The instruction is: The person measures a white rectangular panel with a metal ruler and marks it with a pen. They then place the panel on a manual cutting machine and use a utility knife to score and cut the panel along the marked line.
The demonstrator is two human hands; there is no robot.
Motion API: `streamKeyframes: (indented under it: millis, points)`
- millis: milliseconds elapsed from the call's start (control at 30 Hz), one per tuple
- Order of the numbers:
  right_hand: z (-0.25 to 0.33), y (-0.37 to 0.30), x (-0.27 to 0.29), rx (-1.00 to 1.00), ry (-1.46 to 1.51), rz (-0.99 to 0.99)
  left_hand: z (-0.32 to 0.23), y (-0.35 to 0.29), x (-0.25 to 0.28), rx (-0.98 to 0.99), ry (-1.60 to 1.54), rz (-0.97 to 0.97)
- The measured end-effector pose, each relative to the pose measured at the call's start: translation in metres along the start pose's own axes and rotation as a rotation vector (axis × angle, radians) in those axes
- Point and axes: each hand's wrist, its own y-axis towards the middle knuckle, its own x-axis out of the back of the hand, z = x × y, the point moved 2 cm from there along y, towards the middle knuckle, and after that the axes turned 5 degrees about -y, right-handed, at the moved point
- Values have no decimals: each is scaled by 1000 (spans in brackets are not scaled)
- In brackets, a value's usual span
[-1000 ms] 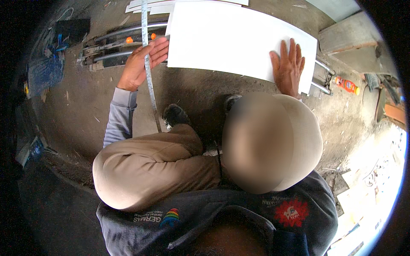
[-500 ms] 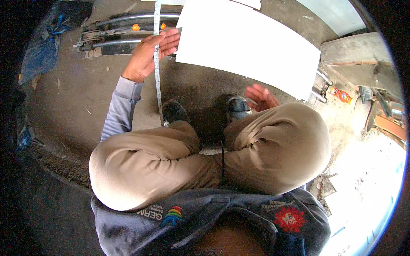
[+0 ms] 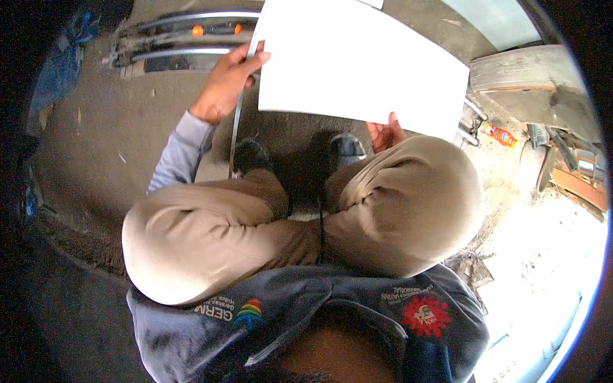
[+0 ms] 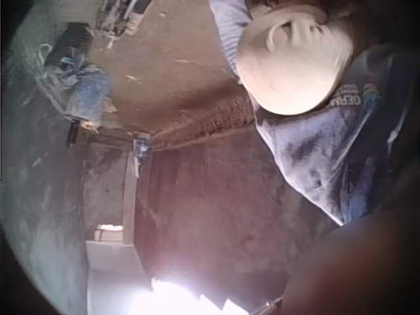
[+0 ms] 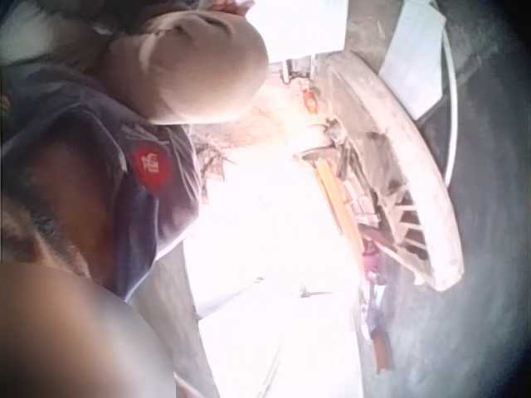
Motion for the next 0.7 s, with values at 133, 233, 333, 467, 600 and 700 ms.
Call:
streamKeyframes:
  millis: [133,233,333,467,600,700]
  points:
    - [5,-9,12,94,-129,33,-10,-24,-10,-116,49,8]
    - [11,-6,27,141,-165,63,-9,-41,-17,-135,-114,42]
    - [24,2,26,265,-228,146,-8,-51,-12,-163,-203,54]
    - [65,7,-6,410,-121,88,-18,-61,1,-230,-207,108]
    - [123,4,-61,452,-66,262,-46,-64,6,-280,-344,244]
    - [155,-2,-104,541,-26,361,-69,-70,8,-435,-252,182]
